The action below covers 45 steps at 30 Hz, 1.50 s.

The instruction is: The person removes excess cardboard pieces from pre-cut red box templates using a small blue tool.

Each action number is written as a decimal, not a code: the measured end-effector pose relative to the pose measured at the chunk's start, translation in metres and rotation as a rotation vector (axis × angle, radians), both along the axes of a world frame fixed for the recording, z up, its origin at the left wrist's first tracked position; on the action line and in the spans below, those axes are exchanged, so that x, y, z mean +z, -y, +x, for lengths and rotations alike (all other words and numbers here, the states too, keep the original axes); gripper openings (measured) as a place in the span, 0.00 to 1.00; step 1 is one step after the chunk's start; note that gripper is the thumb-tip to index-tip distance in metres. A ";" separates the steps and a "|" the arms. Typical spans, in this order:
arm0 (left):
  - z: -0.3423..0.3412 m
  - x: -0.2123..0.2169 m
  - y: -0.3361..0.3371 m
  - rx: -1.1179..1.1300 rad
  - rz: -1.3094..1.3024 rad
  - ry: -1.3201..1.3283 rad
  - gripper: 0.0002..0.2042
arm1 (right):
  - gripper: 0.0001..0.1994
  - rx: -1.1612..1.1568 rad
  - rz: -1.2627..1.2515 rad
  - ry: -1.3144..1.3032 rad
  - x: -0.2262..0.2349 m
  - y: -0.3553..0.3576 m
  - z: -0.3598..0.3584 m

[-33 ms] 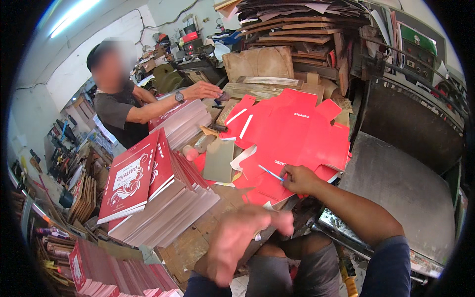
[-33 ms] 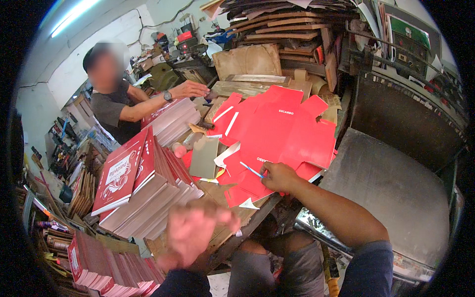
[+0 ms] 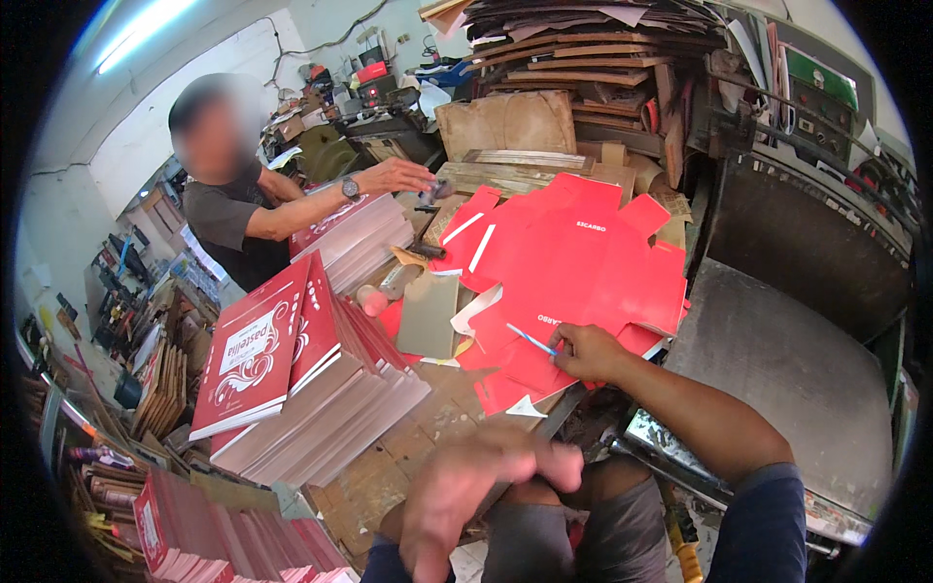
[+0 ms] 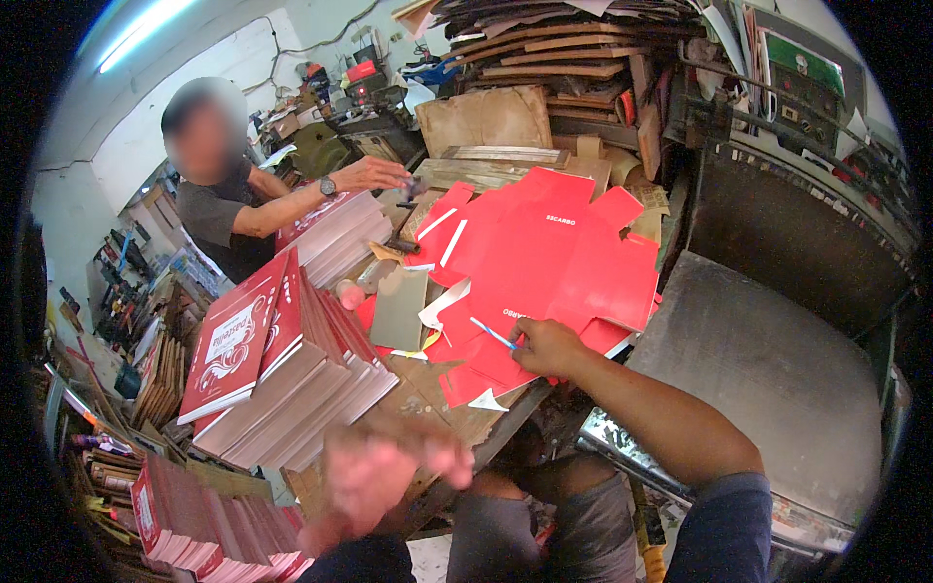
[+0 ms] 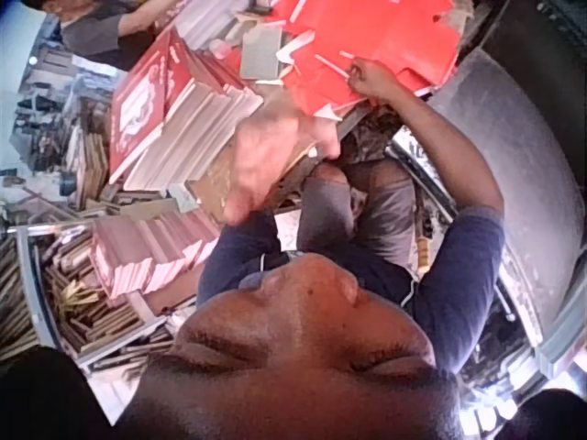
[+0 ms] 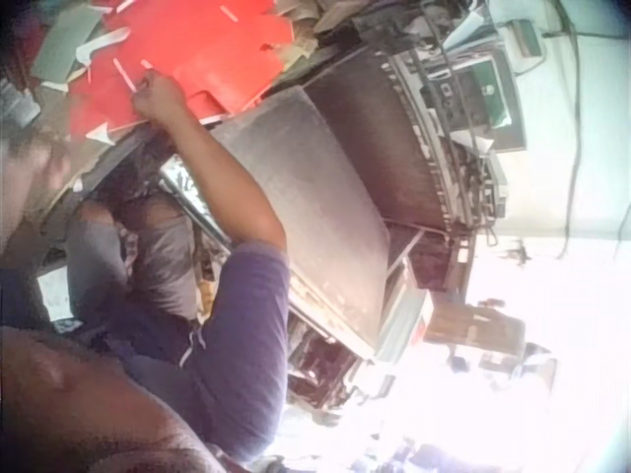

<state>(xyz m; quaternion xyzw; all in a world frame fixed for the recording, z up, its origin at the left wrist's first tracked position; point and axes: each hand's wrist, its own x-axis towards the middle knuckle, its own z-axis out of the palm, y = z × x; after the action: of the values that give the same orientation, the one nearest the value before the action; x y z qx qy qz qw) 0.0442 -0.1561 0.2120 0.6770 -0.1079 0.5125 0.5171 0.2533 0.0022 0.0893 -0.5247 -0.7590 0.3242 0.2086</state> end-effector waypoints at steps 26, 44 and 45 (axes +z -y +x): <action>-0.008 -0.009 0.021 -0.853 -0.020 0.018 0.72 | 0.12 0.021 -0.037 -0.218 -0.019 -0.008 -0.002; -0.029 0.028 0.008 -0.886 0.031 -0.270 0.74 | 0.12 0.017 -0.071 -0.287 -0.016 -0.004 -0.002; -0.028 0.028 0.008 -0.897 0.027 -0.291 0.74 | 0.12 0.017 -0.071 -0.286 -0.015 -0.004 -0.002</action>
<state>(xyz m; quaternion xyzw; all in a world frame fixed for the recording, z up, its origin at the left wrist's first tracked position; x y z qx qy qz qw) 0.0160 -0.1643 0.2402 0.6350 -0.3227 0.1367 0.6884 0.2512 0.0067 0.0741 -0.4738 -0.7138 0.4241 0.2934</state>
